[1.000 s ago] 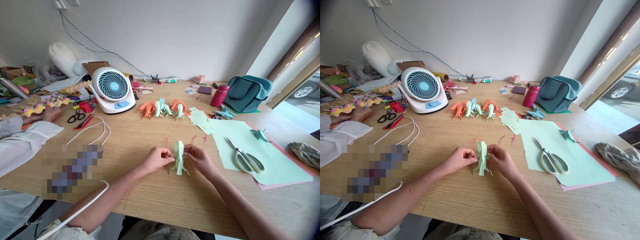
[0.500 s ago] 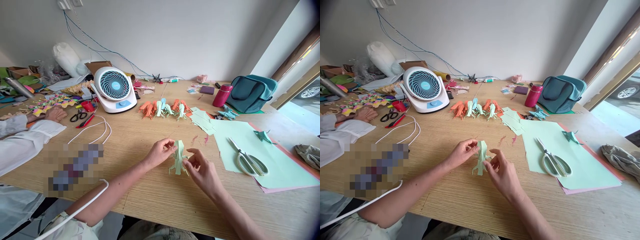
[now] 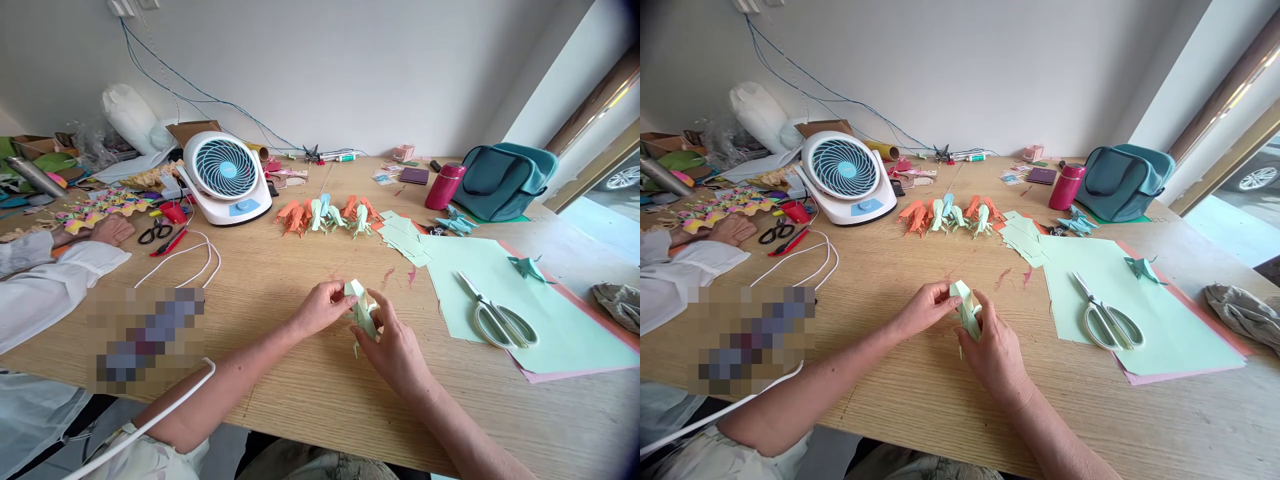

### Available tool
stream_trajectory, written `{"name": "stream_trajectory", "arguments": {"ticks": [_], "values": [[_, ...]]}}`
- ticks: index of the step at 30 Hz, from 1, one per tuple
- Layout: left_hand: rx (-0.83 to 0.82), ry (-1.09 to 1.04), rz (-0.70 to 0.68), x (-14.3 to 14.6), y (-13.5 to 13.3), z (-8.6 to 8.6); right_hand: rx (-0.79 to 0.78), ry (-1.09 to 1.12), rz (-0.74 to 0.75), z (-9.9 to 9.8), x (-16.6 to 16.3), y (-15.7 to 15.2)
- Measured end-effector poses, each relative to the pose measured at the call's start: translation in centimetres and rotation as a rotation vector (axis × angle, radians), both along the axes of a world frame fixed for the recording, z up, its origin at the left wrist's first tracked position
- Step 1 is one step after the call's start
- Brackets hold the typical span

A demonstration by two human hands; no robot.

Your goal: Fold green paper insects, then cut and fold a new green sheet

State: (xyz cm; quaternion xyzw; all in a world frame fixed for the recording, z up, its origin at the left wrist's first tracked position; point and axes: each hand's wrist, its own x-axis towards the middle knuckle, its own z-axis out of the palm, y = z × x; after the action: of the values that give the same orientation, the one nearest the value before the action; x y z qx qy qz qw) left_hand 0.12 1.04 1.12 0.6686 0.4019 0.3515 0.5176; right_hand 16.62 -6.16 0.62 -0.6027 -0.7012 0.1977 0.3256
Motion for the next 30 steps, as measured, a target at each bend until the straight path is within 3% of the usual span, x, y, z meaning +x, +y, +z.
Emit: {"name": "stream_trajectory", "arguments": {"ticks": [13,19,24,30], "values": [[0.021,-0.031,-0.025,0.2,-0.4,0.4,0.096,0.002,0.066,-0.4,0.4,0.3],[0.287,0.189,-0.078,-1.1,-0.8,2.6,0.096,0.016,0.088,0.1,0.6,0.2],[0.499,0.346,-0.255,-2.4,-0.2,3.2,0.066,0.034,0.124,0.3,0.7,0.1],[0.55,0.419,-0.338,-2.5,0.6,3.3,0.058,0.011,0.116,0.2,0.7,0.0]]}}
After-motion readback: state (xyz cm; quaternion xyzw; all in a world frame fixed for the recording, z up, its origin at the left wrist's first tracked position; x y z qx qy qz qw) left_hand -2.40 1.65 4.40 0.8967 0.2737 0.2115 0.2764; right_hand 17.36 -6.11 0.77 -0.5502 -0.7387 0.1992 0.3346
